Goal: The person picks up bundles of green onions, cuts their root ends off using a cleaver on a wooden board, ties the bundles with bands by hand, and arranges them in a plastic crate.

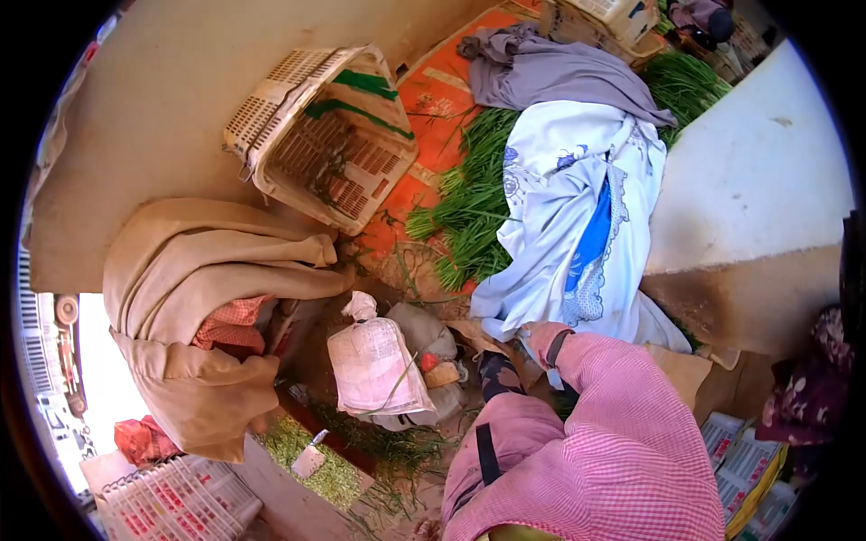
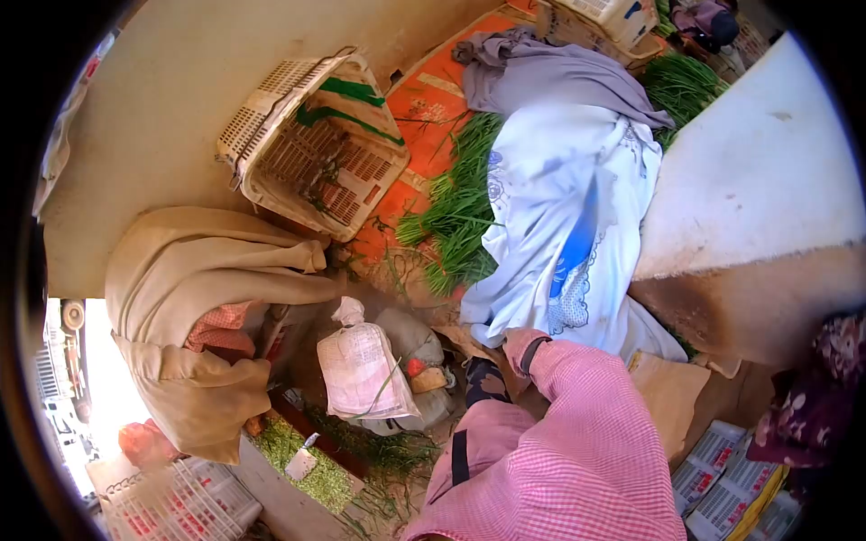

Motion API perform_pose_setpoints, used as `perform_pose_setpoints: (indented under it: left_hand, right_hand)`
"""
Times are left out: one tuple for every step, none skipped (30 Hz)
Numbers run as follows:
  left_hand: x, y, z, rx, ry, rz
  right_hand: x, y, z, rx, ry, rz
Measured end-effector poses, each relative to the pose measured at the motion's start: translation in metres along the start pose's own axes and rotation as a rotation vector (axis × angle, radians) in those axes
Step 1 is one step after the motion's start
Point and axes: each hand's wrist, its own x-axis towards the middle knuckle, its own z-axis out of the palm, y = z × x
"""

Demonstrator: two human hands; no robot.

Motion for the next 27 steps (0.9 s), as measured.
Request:
perform_pose_setpoints:
  left_hand:
    - [-0.006,0.006,0.015,0.025,-0.031,0.0]
    - [-0.01,0.009,0.031,0.052,-0.061,0.002]
    - [-0.014,0.016,0.043,0.077,-0.09,0.007]
    - [-0.018,0.021,0.056,0.104,-0.117,0.011]
    - [-0.02,0.027,0.065,0.127,-0.146,0.015]
    - [-0.022,0.036,0.073,0.128,-0.173,0.015]
    - [-0.021,0.043,0.081,0.13,-0.197,0.014]
    - [-0.023,0.07,0.089,0.012,-0.236,-0.006]
    - [-0.025,0.07,0.097,-0.007,-0.231,-0.027]
    - [-0.025,0.067,0.107,-0.013,-0.125,0.021]
    - [-0.023,0.063,0.116,-0.018,-0.019,0.07]
    - [-0.022,0.076,0.125,0.006,-0.007,0.07]
    - [-0.022,0.089,0.135,-0.077,0.024,0.009]
    - [-0.017,0.081,0.14,-0.146,0.055,-0.061]
    - [-0.009,0.075,0.145,-0.215,0.085,-0.131]
    - [-0.007,0.094,0.149,-0.33,0.053,-0.227]
    - [0.0,0.084,0.156,-0.348,0.104,-0.222]
    - [0.007,0.086,0.16,-0.344,0.081,-0.225]
    - [0.014,0.088,0.163,-0.338,0.056,-0.228]
    - [0.02,0.083,0.166,-0.344,0.065,-0.241]
    - [0.023,0.078,0.169,-0.404,0.047,-0.302]
    - [0.026,0.073,0.173,-0.462,0.032,-0.364]
    - [0.03,0.082,0.178,-0.486,0.024,-0.387]
    - [0.039,0.096,0.184,-0.5,0.021,-0.374]
    - [0.048,0.113,0.191,-0.5,0.02,-0.35]
    - [0.055,0.132,0.195,-0.497,0.022,-0.301]
    - [0.059,0.154,0.199,-0.495,0.029,-0.241]
  right_hand:
    - [0.018,-0.009,-0.036,-0.003,-0.065,0.05]
    - [0.034,-0.015,-0.06,-0.009,-0.07,0.075]
    - [0.063,-0.02,-0.079,-0.2,-0.244,0.008]
    - [0.082,-0.027,-0.093,-0.441,-0.28,-0.047]
    - [0.108,-0.032,-0.097,-0.458,-0.311,-0.066]
    - [0.135,-0.035,-0.099,-0.423,-0.322,-0.067]
    - [0.161,-0.038,-0.098,-0.386,-0.329,-0.066]
    - [0.186,-0.041,-0.096,-0.347,-0.336,-0.061]
    - [0.208,-0.044,-0.089,-0.334,-0.35,-0.059]
    - [0.229,-0.048,-0.083,-0.321,-0.364,-0.058]
    - [0.249,-0.053,-0.074,-0.355,-0.339,-0.079]
    - [0.27,-0.059,-0.064,-0.387,-0.314,-0.101]
    - [0.29,-0.067,-0.051,-0.414,-0.288,-0.126]
    - [0.308,-0.073,-0.039,-0.441,-0.261,-0.152]
    - [0.329,-0.079,-0.027,-0.467,-0.233,-0.179]
    - [0.344,-0.085,-0.018,-0.49,-0.205,-0.207]
    - [0.358,-0.077,-0.018,-0.679,-0.108,-0.319]
    - [0.376,-0.07,-0.017,-0.75,-0.099,-0.283]
    - [0.401,-0.06,-0.013,-0.755,-0.068,-0.224]
    - [0.422,-0.044,-0.004,-0.762,-0.038,-0.126]
    - [0.43,-0.034,-0.006,-0.823,-0.073,-0.038]
    - [0.449,-0.01,0.008,-0.819,-0.046,0.017]
    - [0.449,-0.001,0.012,-0.96,0.011,-0.021]
    - [0.446,-0.006,0.011,-1.0,-0.033,-0.019]
    - [0.44,-0.011,0.009,-1.043,-0.076,-0.016]
    - [0.433,-0.013,0.009,-1.052,-0.08,-0.025]
    - [0.426,-0.017,0.005,-0.987,-0.087,-0.028]
